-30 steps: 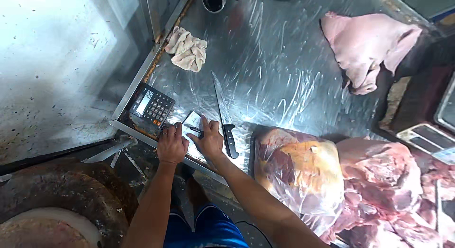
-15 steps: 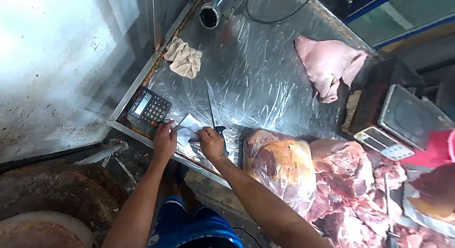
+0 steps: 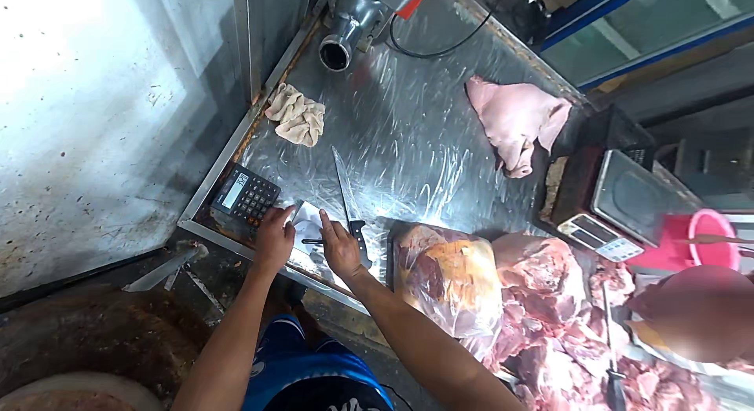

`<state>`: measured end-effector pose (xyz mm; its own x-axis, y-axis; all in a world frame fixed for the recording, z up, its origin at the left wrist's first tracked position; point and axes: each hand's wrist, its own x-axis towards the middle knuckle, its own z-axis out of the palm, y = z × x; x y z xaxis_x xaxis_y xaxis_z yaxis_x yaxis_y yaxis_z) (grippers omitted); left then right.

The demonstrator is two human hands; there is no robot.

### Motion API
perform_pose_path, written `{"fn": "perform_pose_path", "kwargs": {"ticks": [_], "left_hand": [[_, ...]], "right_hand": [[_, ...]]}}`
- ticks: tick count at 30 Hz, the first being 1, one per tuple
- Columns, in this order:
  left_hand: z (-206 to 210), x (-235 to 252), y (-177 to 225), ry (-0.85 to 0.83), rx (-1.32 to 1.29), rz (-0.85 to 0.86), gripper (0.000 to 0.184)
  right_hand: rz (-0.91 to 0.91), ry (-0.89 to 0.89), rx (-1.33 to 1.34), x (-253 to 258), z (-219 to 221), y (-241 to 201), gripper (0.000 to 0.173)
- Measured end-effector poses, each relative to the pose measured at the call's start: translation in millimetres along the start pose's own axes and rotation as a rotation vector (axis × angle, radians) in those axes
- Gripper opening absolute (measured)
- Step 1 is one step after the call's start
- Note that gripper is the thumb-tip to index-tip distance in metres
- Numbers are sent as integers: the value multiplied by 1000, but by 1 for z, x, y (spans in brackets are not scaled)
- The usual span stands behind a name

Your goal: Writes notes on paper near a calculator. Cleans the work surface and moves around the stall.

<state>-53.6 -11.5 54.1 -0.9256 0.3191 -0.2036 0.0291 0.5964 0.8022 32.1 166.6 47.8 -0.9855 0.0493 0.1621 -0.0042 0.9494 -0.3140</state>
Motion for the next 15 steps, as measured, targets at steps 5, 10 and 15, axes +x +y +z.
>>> {"fn": "perform_pose_path", "kwargs": {"ticks": [5,10,15], "left_hand": [[-12,45,29,-377,67,67,23],[15,67,38,-781,562,237,25],[22,49,53,-724,593,129,32]], "right_hand": [[-104,-12,40,-15,-13,-9,14],[-397,-504,212,-79,-76,-47,13],[-269,-546,505,-128,-140,-48,13]]}}
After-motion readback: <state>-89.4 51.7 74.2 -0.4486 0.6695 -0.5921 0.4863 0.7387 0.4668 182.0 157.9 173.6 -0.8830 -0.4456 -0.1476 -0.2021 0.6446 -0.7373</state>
